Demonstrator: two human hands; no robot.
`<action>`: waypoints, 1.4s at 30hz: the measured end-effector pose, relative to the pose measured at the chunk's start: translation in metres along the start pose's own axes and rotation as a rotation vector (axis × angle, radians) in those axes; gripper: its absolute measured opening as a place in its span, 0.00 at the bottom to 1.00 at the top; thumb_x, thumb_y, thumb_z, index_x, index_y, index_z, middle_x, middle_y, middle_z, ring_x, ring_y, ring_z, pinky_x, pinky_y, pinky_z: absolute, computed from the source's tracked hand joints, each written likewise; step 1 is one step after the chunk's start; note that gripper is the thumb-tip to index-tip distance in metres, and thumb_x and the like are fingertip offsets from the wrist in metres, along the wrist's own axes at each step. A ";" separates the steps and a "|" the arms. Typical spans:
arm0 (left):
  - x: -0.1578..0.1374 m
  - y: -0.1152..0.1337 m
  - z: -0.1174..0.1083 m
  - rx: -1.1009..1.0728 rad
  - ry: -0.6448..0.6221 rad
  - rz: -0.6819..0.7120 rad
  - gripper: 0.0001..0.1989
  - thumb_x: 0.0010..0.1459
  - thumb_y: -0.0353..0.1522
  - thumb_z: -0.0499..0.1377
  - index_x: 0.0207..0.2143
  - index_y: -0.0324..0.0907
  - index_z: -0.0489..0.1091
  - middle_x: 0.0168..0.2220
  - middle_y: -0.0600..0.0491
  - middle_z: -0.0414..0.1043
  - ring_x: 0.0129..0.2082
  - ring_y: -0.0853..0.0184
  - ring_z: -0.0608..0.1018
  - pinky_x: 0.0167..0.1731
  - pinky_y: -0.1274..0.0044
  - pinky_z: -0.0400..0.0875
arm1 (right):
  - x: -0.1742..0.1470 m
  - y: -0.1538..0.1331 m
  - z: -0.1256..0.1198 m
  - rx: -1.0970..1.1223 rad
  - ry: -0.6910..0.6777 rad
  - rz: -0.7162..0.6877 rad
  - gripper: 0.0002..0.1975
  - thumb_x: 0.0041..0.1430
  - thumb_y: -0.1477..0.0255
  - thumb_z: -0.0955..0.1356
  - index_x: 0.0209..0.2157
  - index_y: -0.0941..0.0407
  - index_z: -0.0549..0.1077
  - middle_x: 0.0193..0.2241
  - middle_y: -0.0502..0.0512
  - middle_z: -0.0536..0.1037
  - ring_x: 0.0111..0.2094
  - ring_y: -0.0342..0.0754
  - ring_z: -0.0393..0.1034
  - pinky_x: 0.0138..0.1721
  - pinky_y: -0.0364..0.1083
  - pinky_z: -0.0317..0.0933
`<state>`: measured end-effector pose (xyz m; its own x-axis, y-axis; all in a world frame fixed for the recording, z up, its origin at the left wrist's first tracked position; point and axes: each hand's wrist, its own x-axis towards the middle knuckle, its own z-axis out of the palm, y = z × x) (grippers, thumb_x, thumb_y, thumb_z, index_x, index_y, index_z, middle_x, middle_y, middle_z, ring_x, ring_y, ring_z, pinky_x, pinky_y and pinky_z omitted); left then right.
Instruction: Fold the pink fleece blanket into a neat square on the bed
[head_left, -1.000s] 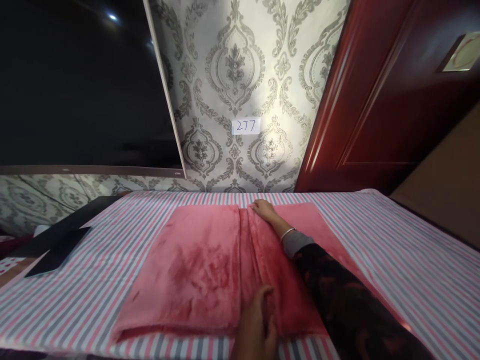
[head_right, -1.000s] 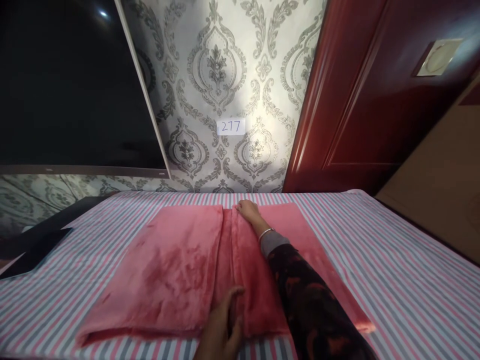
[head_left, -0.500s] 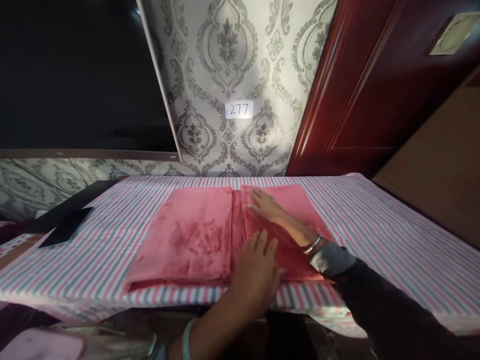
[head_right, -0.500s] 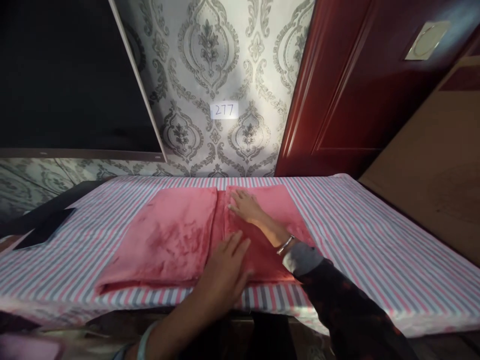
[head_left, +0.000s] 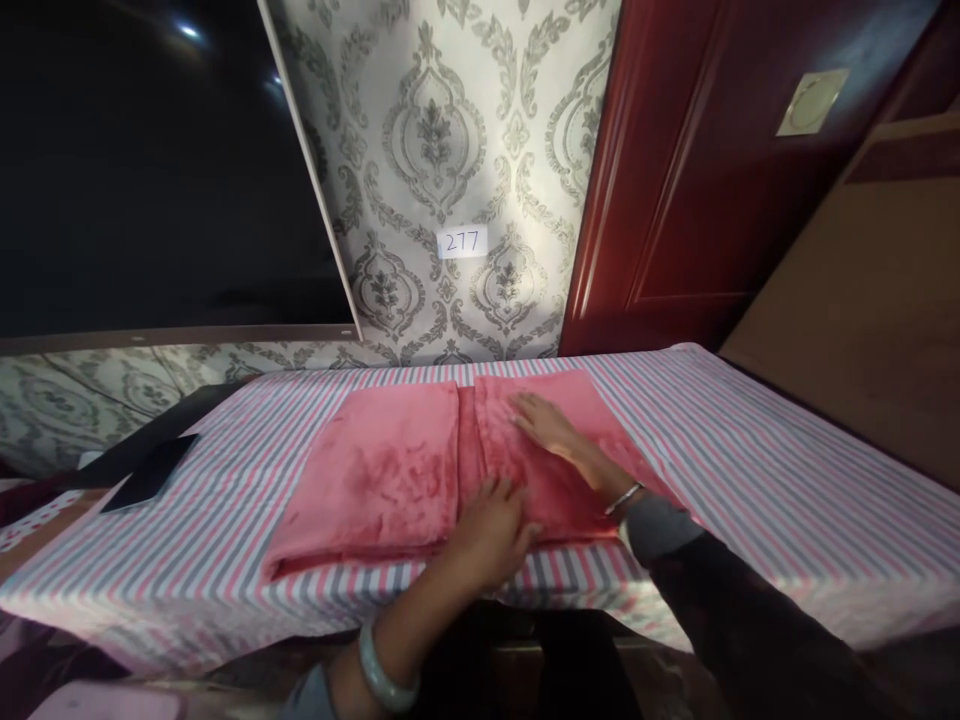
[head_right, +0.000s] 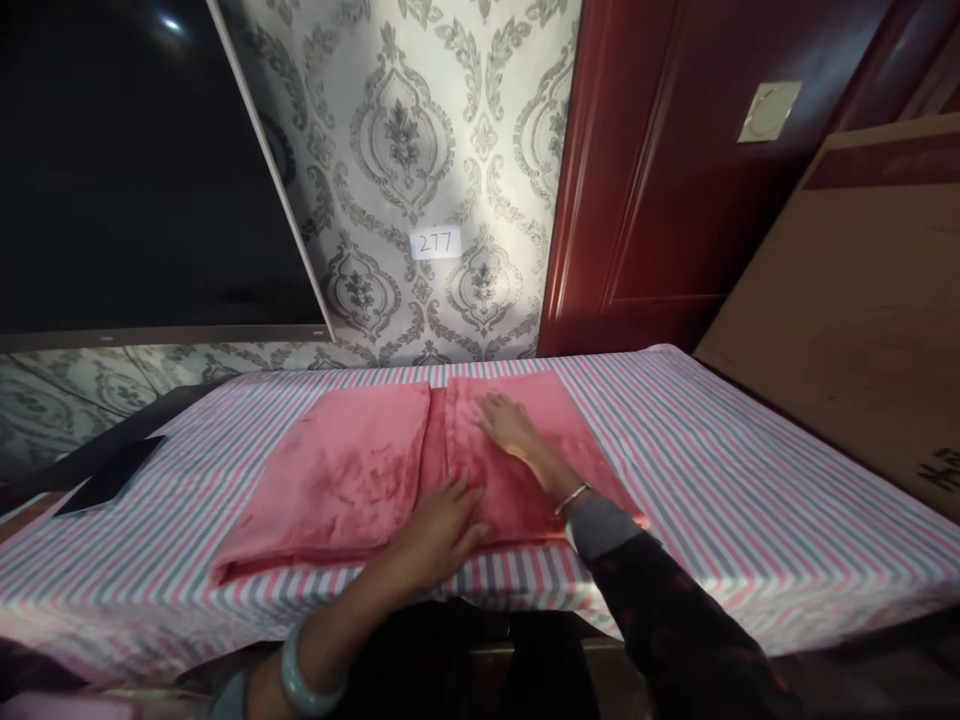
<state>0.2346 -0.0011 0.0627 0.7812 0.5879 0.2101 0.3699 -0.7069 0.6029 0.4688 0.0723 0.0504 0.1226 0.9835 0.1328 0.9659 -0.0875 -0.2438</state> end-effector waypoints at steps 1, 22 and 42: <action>0.008 -0.001 -0.006 -0.041 0.040 0.066 0.19 0.58 0.37 0.58 0.50 0.42 0.75 0.54 0.40 0.75 0.58 0.49 0.73 0.61 0.60 0.62 | -0.008 0.013 -0.006 -0.008 0.020 0.046 0.28 0.71 0.59 0.58 0.69 0.51 0.57 0.69 0.59 0.57 0.69 0.57 0.49 0.66 0.58 0.49; 0.133 -0.076 -0.024 0.502 -0.298 -0.085 0.35 0.65 0.47 0.51 0.68 0.37 0.54 0.71 0.34 0.47 0.71 0.47 0.53 0.65 0.55 0.52 | -0.113 0.092 0.018 -0.054 0.055 0.321 0.33 0.70 0.55 0.56 0.71 0.54 0.52 0.72 0.62 0.47 0.71 0.57 0.42 0.64 0.59 0.52; 0.194 -0.116 -0.010 0.582 -0.146 -0.149 0.37 0.67 0.51 0.45 0.71 0.41 0.48 0.73 0.41 0.39 0.73 0.53 0.43 0.66 0.53 0.45 | -0.027 0.082 0.016 -0.163 0.082 0.343 0.33 0.72 0.55 0.54 0.70 0.58 0.53 0.71 0.63 0.48 0.71 0.58 0.40 0.66 0.60 0.46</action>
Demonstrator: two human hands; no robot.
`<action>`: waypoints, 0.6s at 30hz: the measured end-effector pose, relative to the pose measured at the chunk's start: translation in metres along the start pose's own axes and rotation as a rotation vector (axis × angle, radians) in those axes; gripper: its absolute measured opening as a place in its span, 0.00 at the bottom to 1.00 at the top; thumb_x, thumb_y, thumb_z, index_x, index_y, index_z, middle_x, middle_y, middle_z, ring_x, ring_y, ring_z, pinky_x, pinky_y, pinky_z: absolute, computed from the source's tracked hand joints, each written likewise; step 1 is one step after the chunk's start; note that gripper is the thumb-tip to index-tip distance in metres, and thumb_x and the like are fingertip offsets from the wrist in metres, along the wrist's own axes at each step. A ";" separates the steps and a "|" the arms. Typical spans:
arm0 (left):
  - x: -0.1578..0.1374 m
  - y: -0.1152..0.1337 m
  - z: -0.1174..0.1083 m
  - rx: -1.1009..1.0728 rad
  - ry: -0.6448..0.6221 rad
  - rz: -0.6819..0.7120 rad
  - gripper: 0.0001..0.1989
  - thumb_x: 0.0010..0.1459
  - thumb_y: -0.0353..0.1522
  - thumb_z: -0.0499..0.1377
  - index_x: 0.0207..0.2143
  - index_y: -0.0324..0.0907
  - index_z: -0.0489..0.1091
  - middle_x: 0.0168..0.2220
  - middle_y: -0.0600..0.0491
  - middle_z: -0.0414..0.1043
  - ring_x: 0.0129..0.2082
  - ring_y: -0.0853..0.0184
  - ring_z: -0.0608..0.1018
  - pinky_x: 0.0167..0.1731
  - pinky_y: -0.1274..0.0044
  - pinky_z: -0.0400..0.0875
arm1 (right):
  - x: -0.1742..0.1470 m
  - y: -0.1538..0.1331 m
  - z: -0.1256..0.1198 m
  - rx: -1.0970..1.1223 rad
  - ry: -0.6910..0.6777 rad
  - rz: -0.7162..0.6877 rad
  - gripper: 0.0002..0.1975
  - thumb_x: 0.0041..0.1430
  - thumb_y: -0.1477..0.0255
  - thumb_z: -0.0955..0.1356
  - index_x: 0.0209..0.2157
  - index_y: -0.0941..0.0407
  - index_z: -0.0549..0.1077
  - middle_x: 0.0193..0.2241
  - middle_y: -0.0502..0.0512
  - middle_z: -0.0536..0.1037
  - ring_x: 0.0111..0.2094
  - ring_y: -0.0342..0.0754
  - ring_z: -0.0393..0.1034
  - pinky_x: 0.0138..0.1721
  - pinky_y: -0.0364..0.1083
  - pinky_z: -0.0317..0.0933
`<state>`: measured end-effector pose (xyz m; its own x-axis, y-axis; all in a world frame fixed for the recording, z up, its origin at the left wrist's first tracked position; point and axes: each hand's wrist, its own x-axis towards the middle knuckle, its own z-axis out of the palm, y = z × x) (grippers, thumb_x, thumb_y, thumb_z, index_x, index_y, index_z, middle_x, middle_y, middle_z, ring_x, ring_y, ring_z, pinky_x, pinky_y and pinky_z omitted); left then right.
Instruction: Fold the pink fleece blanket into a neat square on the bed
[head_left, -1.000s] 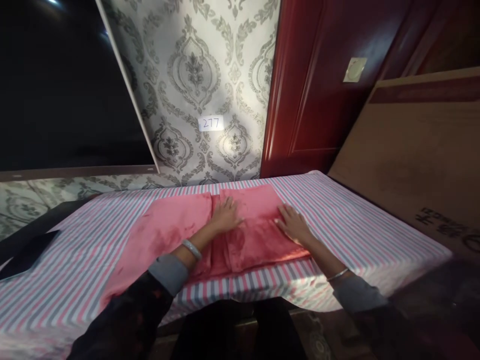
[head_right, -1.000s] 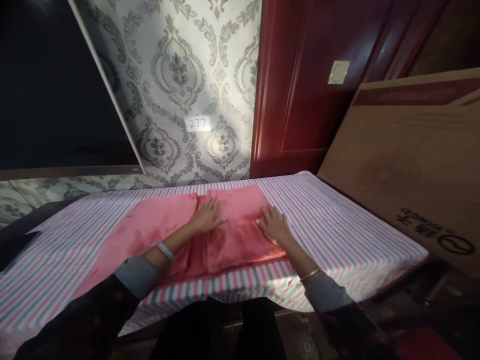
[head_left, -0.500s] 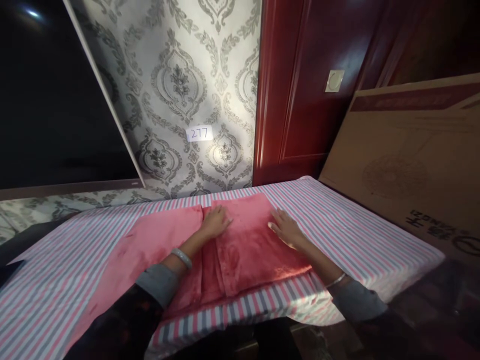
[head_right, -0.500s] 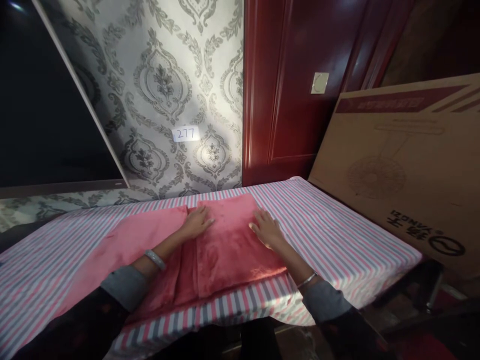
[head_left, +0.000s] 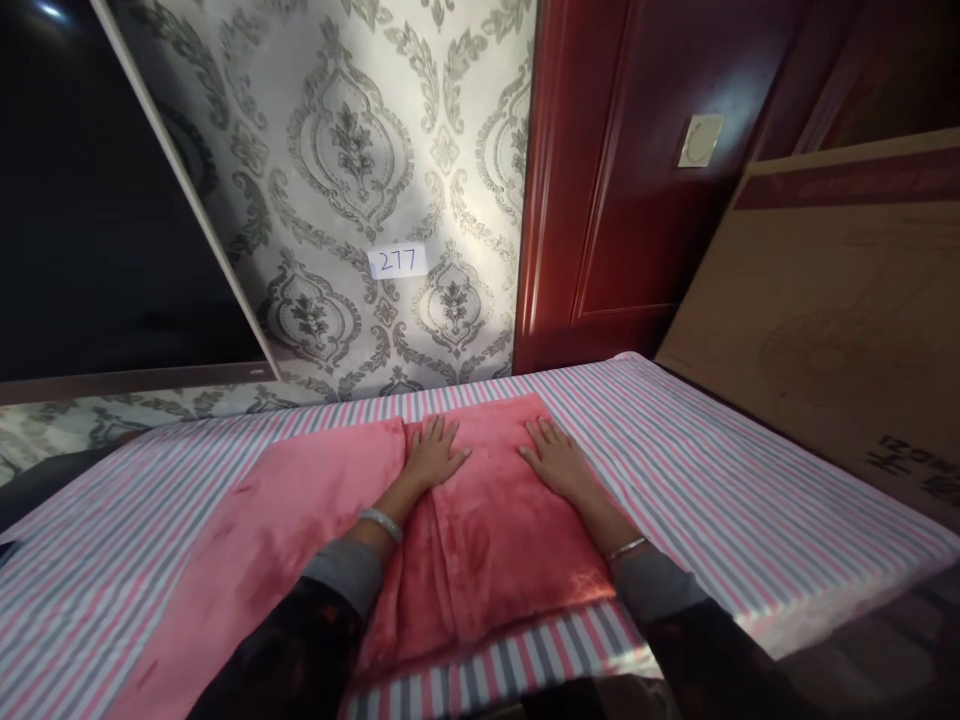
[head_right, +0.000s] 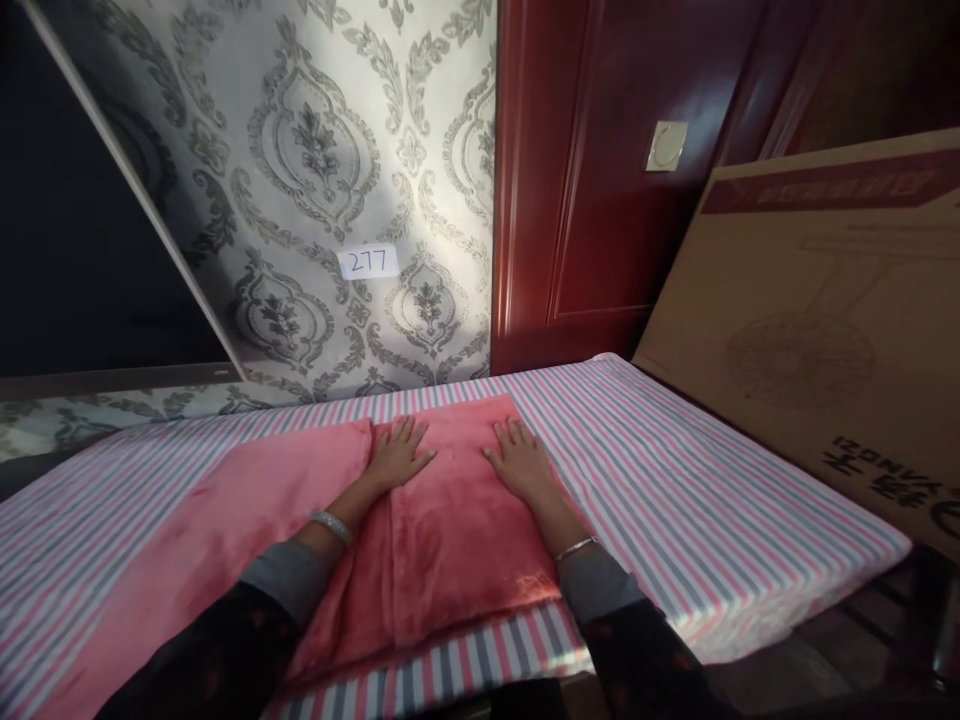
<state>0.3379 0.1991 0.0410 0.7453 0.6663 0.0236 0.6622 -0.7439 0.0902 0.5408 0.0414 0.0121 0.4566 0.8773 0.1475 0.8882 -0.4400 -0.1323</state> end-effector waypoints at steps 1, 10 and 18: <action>0.000 0.000 0.000 -0.007 -0.003 -0.001 0.37 0.67 0.51 0.45 0.71 0.41 0.48 0.73 0.41 0.39 0.73 0.53 0.43 0.66 0.53 0.45 | 0.001 0.001 -0.001 0.004 -0.012 -0.002 0.33 0.72 0.55 0.54 0.70 0.58 0.53 0.72 0.63 0.47 0.71 0.58 0.40 0.66 0.60 0.46; 0.003 -0.002 0.003 -0.028 0.020 -0.008 0.37 0.66 0.51 0.47 0.71 0.43 0.49 0.74 0.43 0.39 0.73 0.54 0.43 0.67 0.54 0.44 | 0.047 -0.009 -0.047 0.091 -0.051 0.036 0.31 0.72 0.57 0.52 0.71 0.52 0.50 0.72 0.58 0.44 0.72 0.56 0.36 0.66 0.65 0.42; 0.001 0.001 0.000 -0.041 0.002 -0.002 0.37 0.66 0.51 0.47 0.71 0.43 0.50 0.74 0.43 0.40 0.73 0.54 0.43 0.67 0.53 0.45 | 0.069 0.021 0.002 0.132 -0.091 0.052 0.33 0.71 0.53 0.51 0.71 0.51 0.50 0.72 0.59 0.45 0.71 0.56 0.43 0.66 0.63 0.46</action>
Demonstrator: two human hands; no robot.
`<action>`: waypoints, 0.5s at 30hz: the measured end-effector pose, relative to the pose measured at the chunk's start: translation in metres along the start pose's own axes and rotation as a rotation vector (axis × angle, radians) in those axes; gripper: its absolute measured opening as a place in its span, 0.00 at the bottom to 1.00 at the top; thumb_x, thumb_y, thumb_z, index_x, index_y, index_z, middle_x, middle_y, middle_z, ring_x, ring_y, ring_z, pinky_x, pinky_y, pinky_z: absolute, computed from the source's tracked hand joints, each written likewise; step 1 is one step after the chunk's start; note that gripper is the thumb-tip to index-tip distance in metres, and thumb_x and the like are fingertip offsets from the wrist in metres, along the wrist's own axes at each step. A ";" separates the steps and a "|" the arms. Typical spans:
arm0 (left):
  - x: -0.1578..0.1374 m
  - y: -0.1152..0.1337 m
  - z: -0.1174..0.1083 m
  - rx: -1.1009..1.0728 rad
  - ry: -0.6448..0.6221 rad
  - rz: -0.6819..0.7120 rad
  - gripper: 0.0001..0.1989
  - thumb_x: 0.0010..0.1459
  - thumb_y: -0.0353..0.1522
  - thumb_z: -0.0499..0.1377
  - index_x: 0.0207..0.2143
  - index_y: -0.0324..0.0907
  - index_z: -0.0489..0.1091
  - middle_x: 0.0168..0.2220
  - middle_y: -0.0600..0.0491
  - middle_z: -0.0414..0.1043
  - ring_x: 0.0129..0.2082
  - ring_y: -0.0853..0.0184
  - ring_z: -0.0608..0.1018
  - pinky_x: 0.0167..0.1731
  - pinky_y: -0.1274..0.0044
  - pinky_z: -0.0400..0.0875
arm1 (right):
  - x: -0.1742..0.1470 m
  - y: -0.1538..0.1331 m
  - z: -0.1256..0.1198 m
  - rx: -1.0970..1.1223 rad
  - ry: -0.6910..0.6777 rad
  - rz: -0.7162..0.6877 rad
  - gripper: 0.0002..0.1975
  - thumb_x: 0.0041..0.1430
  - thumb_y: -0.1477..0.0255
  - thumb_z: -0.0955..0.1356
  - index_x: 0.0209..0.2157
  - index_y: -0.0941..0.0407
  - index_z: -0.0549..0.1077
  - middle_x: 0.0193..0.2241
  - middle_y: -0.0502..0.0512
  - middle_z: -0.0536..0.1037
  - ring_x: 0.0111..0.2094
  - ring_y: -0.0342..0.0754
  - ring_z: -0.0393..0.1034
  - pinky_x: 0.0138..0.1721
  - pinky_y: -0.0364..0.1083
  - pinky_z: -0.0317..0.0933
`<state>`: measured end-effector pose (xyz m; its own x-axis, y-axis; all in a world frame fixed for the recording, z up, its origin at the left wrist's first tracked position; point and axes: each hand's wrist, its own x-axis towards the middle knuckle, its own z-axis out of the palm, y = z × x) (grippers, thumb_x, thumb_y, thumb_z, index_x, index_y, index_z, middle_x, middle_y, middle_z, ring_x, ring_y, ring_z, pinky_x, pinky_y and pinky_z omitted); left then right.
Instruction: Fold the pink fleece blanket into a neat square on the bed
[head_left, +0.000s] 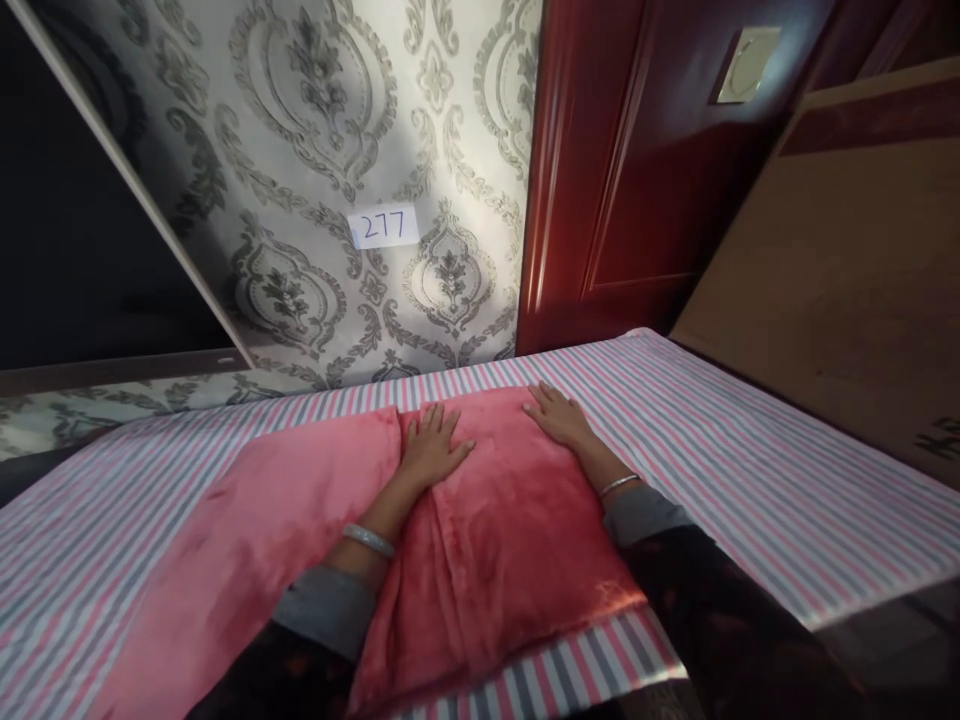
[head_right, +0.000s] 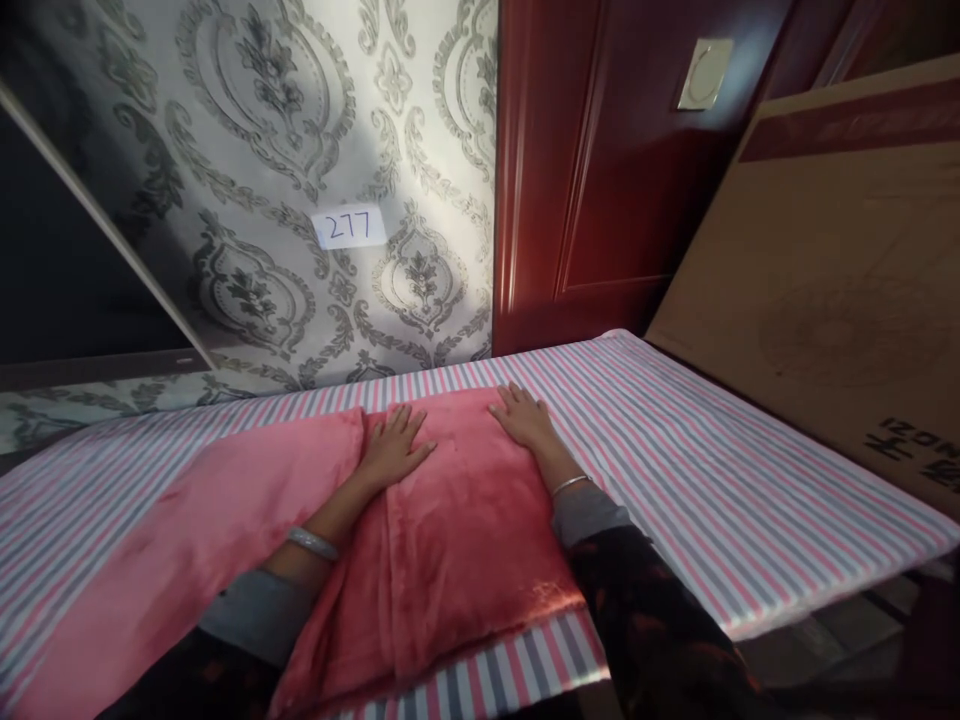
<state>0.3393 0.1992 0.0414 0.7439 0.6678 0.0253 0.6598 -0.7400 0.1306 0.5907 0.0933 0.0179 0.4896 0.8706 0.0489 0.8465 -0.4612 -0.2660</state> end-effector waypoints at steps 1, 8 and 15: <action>0.000 0.000 0.000 0.002 -0.003 0.001 0.37 0.66 0.51 0.47 0.71 0.43 0.50 0.74 0.42 0.40 0.73 0.54 0.43 0.67 0.53 0.45 | 0.001 0.003 0.002 0.003 0.003 -0.001 0.33 0.71 0.53 0.51 0.71 0.51 0.50 0.72 0.59 0.45 0.71 0.56 0.42 0.66 0.63 0.46; 0.003 -0.002 0.001 0.025 0.000 0.016 0.37 0.66 0.52 0.46 0.71 0.44 0.49 0.74 0.43 0.40 0.73 0.52 0.44 0.67 0.53 0.47 | 0.001 0.003 -0.003 0.008 -0.003 -0.002 0.34 0.71 0.51 0.51 0.71 0.53 0.50 0.72 0.59 0.44 0.71 0.56 0.43 0.66 0.63 0.45; 0.005 -0.003 0.002 0.024 0.002 0.022 0.37 0.66 0.52 0.45 0.71 0.42 0.49 0.73 0.42 0.39 0.73 0.52 0.43 0.67 0.53 0.46 | 0.001 0.005 -0.002 0.035 0.030 -0.002 0.33 0.71 0.51 0.51 0.71 0.51 0.51 0.72 0.59 0.46 0.71 0.57 0.44 0.66 0.64 0.46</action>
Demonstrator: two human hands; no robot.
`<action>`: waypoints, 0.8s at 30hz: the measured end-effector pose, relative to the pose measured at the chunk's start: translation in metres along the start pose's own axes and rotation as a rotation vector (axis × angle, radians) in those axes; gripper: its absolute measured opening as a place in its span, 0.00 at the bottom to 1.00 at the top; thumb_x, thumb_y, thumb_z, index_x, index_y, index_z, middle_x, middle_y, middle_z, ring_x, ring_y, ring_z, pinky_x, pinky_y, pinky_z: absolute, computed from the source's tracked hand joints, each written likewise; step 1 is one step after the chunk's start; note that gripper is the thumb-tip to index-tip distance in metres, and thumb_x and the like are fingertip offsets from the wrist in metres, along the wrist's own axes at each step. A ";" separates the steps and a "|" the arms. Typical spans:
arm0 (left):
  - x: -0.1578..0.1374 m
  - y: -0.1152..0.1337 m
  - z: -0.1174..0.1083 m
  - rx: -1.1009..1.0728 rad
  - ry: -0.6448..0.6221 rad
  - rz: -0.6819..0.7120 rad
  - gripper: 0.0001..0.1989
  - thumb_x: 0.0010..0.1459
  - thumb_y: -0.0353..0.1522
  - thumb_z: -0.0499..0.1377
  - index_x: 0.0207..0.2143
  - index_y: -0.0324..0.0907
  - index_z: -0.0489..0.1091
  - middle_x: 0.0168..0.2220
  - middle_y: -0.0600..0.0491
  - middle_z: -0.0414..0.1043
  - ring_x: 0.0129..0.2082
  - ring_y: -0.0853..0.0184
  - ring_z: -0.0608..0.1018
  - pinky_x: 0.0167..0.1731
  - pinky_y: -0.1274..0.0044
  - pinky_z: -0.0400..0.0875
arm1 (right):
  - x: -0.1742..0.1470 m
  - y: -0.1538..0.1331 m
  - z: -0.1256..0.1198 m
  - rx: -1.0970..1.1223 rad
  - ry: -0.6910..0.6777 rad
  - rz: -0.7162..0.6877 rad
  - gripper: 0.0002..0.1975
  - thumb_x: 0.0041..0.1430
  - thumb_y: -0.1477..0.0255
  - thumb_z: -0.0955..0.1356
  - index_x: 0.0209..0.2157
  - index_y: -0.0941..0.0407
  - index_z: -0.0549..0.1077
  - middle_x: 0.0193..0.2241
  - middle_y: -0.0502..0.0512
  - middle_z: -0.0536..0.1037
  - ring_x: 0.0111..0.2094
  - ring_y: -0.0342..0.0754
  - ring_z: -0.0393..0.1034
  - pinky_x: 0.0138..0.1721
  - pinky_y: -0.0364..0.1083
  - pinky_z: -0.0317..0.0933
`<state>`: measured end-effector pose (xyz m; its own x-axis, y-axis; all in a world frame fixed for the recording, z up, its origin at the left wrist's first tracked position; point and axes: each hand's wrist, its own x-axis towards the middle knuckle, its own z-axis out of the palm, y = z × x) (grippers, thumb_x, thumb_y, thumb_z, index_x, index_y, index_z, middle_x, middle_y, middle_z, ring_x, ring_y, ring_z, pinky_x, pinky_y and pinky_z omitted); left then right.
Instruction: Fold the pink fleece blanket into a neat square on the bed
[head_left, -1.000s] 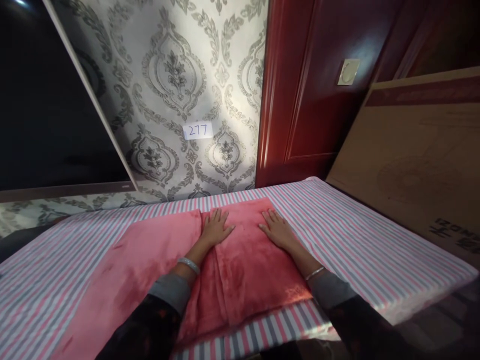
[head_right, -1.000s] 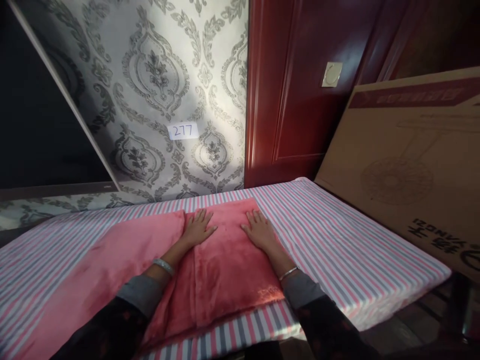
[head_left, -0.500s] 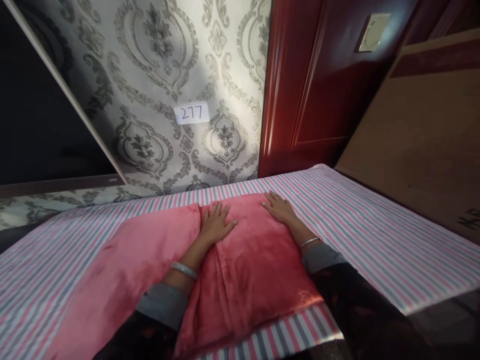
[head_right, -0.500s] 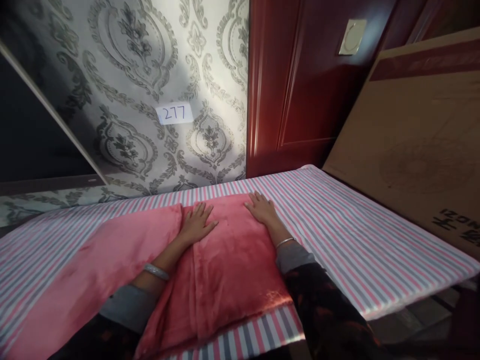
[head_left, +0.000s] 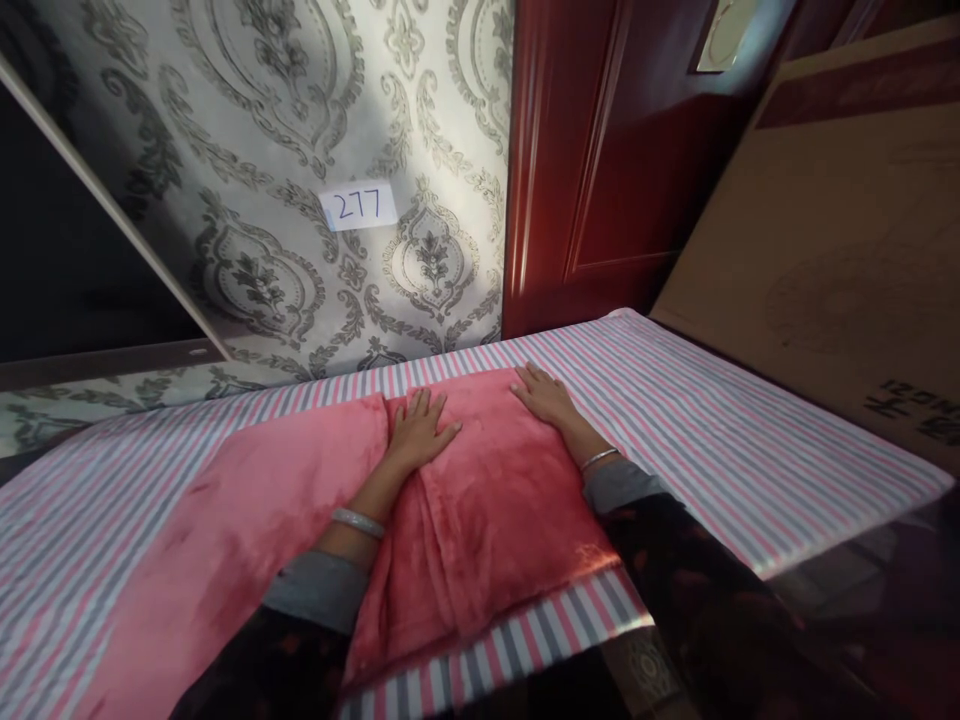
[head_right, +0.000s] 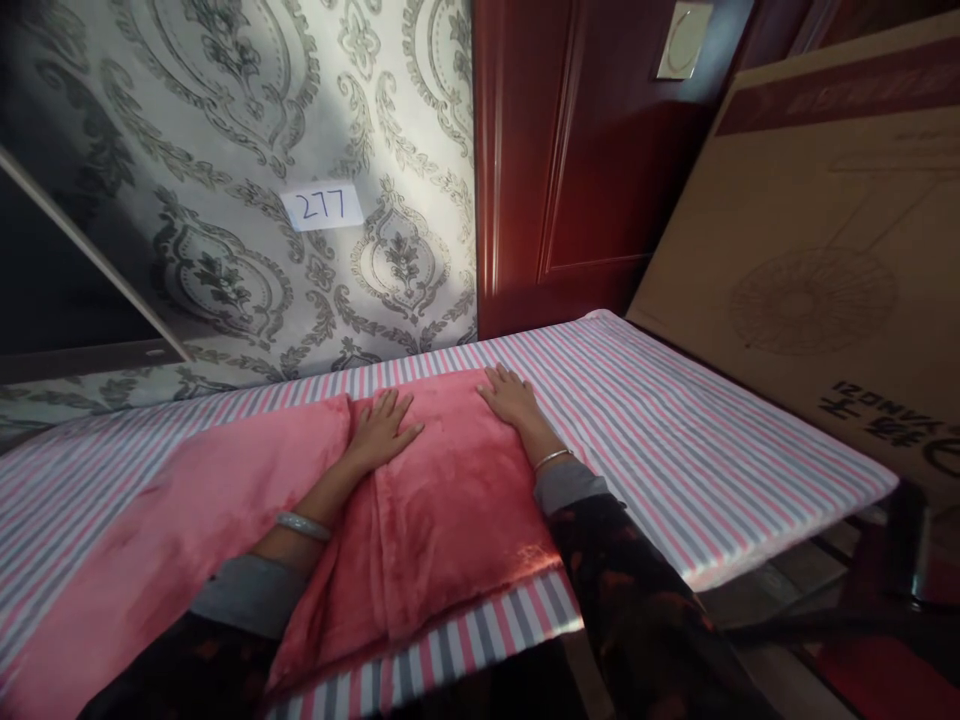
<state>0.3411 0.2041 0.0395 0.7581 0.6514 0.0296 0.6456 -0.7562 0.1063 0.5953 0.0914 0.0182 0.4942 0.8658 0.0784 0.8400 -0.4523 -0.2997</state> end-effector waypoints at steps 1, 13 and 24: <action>0.000 0.000 0.000 -0.004 -0.004 -0.002 0.37 0.67 0.52 0.45 0.71 0.42 0.49 0.74 0.42 0.39 0.73 0.53 0.43 0.67 0.54 0.46 | 0.000 0.000 0.000 0.004 0.002 -0.001 0.33 0.71 0.51 0.51 0.71 0.52 0.51 0.72 0.59 0.46 0.71 0.57 0.44 0.66 0.64 0.46; -0.001 0.001 -0.003 0.002 -0.014 -0.017 0.36 0.67 0.50 0.46 0.71 0.42 0.49 0.74 0.41 0.38 0.73 0.54 0.43 0.67 0.54 0.46 | -0.031 -0.023 -0.030 -0.044 -0.019 0.029 0.32 0.72 0.53 0.51 0.71 0.49 0.51 0.72 0.57 0.45 0.72 0.61 0.37 0.66 0.67 0.42; 0.001 0.004 -0.002 0.002 0.003 -0.018 0.36 0.66 0.50 0.46 0.71 0.44 0.49 0.74 0.43 0.40 0.73 0.52 0.45 0.66 0.54 0.47 | -0.126 -0.028 0.005 -0.174 0.050 -0.205 0.32 0.70 0.51 0.54 0.71 0.46 0.50 0.72 0.54 0.45 0.72 0.60 0.37 0.67 0.67 0.36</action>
<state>0.3441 0.2017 0.0423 0.7459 0.6654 0.0302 0.6597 -0.7442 0.1051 0.5086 -0.0038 0.0119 0.3171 0.9332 0.1690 0.9472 -0.3029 -0.1050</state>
